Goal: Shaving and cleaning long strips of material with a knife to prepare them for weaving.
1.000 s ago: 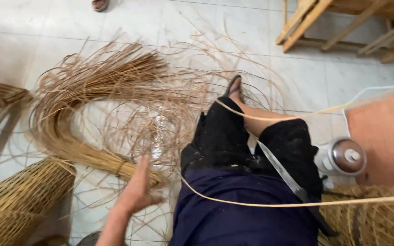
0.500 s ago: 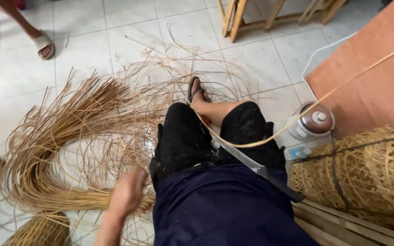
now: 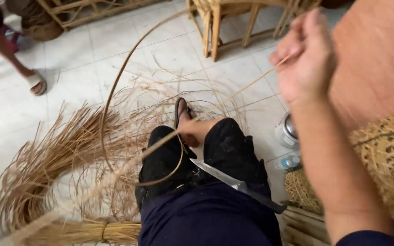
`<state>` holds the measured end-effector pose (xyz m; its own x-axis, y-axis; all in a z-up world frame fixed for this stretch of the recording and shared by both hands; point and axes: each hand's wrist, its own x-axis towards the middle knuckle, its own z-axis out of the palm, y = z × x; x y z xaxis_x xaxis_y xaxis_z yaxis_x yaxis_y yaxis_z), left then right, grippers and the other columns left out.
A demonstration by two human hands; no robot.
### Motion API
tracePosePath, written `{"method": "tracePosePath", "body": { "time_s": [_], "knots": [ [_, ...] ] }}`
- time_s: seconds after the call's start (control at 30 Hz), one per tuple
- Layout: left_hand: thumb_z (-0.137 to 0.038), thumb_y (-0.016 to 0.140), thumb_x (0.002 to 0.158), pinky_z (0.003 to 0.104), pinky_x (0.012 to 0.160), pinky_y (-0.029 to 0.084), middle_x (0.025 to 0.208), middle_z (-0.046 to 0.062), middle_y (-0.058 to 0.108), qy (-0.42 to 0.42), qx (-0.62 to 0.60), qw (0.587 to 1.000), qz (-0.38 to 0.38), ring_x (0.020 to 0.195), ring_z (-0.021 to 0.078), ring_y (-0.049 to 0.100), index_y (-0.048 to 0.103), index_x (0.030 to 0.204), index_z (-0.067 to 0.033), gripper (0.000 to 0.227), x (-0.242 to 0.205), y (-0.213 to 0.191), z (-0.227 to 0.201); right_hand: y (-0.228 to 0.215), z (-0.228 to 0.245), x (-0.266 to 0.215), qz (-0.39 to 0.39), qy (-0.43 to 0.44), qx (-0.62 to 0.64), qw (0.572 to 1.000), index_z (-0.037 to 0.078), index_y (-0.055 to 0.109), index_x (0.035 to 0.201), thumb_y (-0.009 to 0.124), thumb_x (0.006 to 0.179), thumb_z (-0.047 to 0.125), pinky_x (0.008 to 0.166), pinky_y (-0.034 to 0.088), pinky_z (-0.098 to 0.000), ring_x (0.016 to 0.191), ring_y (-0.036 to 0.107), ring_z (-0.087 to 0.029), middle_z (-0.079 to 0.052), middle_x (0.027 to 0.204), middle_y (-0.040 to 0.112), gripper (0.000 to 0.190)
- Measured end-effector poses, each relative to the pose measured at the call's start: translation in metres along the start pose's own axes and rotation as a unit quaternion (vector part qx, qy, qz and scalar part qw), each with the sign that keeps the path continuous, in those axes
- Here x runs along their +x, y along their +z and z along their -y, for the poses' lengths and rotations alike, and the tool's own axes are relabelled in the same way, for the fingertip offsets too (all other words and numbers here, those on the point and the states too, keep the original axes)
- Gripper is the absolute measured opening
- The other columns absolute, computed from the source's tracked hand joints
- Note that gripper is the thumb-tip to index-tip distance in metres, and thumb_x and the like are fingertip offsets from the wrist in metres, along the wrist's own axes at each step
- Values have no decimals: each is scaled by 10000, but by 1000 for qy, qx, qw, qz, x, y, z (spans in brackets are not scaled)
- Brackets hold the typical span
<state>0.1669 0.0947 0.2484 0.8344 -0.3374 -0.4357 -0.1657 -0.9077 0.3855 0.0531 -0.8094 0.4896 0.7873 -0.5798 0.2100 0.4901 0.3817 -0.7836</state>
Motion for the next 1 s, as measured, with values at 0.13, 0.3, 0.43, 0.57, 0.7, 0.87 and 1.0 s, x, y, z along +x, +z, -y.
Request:
{"method": "tracePosePath", "body": {
  "time_s": [0.13, 0.3, 0.43, 0.57, 0.7, 0.87, 1.0],
  "knots": [
    [-370, 660, 907, 257, 914, 623, 1195, -36, 854, 87, -69, 991, 74, 1062, 103, 824, 693, 1387, -259, 494, -11, 200, -195, 39, -75, -27, 30, 19, -62, 997, 170, 633, 971, 581, 1035, 468, 528, 429, -259, 533, 502, -110, 40, 571, 405, 309],
    [-412, 704, 878, 269, 974, 608, 1203, -13, 836, 299, -213, 929, -34, 1111, 115, 808, 724, 1270, -196, 448, -59, 105, -476, 56, -123, -91, 138, 136, 26, 981, 96, 642, 1024, 617, 1027, 297, 524, 373, -241, 600, 465, -77, 22, 724, 558, 202],
    [-319, 823, 817, 496, 1182, 415, 1490, 161, 577, 342, -78, 858, -376, 1432, 366, 502, 567, 1387, -38, 685, -61, 54, -556, 61, -126, -148, 232, 239, -4, 943, 48, 621, 1068, 469, 1069, 208, 694, 456, -291, 739, 553, -147, -76, 825, 629, 220],
    [-192, 745, 874, 340, 680, 601, 1056, 97, 775, 349, -136, 885, -275, 840, 231, 749, 644, 1275, -55, 435, -37, 68, -555, 57, -113, -175, 274, 268, -5, 924, 18, 623, 1013, 515, 1007, 136, 753, 441, -281, 781, 547, -147, -84, 861, 623, 160],
    [-85, 752, 827, 266, 510, 468, 803, 3, 684, 290, -291, 895, -176, 555, 127, 544, 742, 1147, -91, 320, -46, 101, -543, 39, -115, -167, 248, 285, 63, 924, -14, 641, 1046, 559, 1008, 115, 746, 422, -261, 720, 464, -102, -20, 781, 546, 157],
    [-346, 695, 770, 428, 947, 524, 1495, 187, 547, 260, -550, 790, -70, 1174, 276, 600, 328, 1578, -42, 938, -52, 89, -515, 52, -107, -184, 333, 253, -11, 908, 23, 656, 1026, 562, 995, 152, 693, 421, -254, 703, 496, -95, -4, 764, 561, 162],
    [-450, 600, 1072, 409, 907, 464, 1132, 89, 558, 264, -788, 529, -169, 990, 235, 538, 512, 1440, -155, 479, -65, 9, -491, 58, -121, -216, 393, 266, -156, 866, 44, 633, 1048, 554, 1037, 71, 736, 480, -223, 771, 571, -83, -23, 884, 656, 84]
  ]
}}
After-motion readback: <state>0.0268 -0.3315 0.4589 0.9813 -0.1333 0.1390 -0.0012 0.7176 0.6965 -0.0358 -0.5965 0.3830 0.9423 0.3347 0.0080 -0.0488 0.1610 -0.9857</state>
